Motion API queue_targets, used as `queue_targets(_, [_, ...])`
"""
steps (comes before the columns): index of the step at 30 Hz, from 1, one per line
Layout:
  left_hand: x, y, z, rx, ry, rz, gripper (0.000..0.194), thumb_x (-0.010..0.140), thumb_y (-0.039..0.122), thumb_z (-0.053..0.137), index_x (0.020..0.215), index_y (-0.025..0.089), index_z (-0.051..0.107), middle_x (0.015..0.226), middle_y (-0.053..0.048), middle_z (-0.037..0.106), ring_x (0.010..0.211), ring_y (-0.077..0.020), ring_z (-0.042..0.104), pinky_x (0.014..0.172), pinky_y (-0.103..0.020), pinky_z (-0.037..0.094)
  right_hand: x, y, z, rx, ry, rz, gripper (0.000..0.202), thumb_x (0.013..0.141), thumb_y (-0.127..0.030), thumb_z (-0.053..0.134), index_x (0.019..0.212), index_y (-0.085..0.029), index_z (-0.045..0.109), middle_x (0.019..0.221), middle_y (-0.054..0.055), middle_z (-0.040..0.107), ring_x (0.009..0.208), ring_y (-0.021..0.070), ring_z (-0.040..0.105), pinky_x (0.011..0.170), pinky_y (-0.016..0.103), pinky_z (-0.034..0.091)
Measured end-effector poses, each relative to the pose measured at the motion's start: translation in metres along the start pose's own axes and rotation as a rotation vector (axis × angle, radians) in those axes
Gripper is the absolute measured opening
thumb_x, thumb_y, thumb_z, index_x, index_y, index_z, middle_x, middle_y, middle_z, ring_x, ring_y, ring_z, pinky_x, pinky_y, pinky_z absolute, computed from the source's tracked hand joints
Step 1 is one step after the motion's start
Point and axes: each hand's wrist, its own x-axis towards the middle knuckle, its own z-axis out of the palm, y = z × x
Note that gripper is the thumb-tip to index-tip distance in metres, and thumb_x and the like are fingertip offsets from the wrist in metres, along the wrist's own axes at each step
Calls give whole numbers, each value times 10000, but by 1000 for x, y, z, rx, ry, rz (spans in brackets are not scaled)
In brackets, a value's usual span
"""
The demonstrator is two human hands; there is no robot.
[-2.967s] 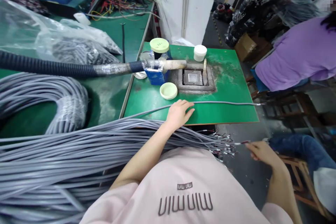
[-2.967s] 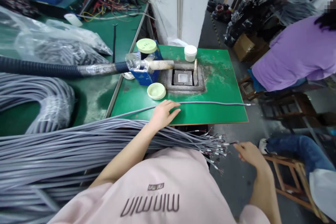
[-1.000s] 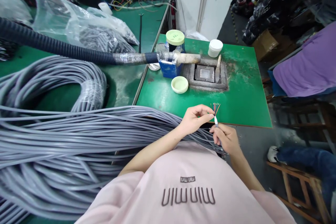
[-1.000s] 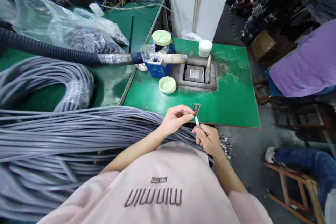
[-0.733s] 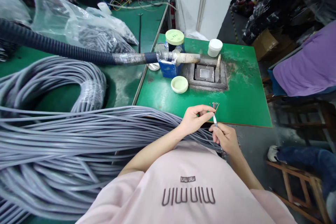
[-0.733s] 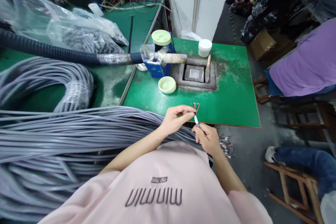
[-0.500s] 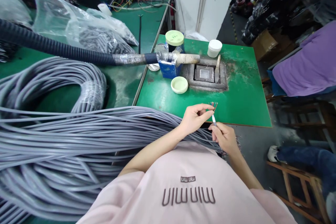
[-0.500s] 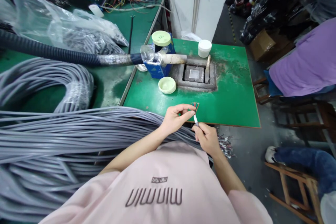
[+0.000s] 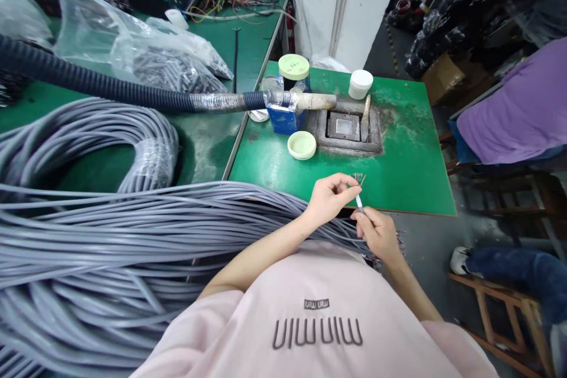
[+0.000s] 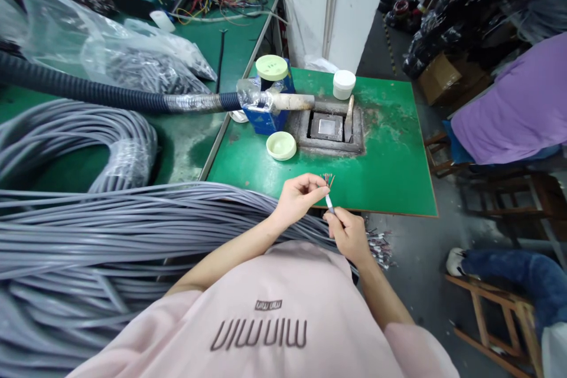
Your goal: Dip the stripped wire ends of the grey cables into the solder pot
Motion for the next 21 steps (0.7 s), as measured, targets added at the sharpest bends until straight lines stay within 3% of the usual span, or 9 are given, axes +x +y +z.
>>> queue_targets(3, [-7, -7, 4, -166, 44, -5, 258, 714, 365, 746, 769, 146, 620, 563, 56, 492, 495, -45, 371, 507, -203, 305, 1, 3, 0, 65, 2, 17, 310, 982, -376, 437, 826, -191, 632, 537, -36, 555, 469, 98, 502, 505, 213, 399])
queue_targets(5, [-9, -13, 8, -355, 35, -96, 267, 722, 363, 733, 753, 160, 564, 543, 67, 466, 470, -45, 360, 488, -204, 295, 1, 4, 0, 79, -10, 3, 310, 984, -374, 433, 829, -192, 629, 537, -36, 555, 472, 98, 504, 510, 212, 409])
queue_targets(10, [-7, -17, 9, -748, -158, -379, 369, 727, 349, 694, 641, 183, 376, 526, 77, 341, 465, -53, 334, 476, -210, 319, 1, 3, 2, 59, -37, -42, 311, 981, -366, 433, 812, -194, 628, 547, -29, 565, 488, 104, 520, 523, 219, 419])
queue_targets(16, [1, -13, 3, -773, -296, -495, 248, 685, 290, 657, 646, 166, 445, 546, 50, 411, 469, -61, 385, 463, -213, 331, 0, 1, 0, 19, -83, -87, 292, 979, -330, 434, 793, -198, 615, 560, -34, 570, 509, 98, 534, 553, 219, 416])
queue_targets(21, [-1, -14, 3, -738, -153, -414, 224, 678, 255, 717, 720, 146, 526, 561, 54, 464, 502, -51, 425, 525, -194, 359, 0, 1, 1, 40, -40, -53, 285, 985, -329, 430, 816, -196, 618, 553, -39, 558, 496, 95, 513, 546, 220, 402])
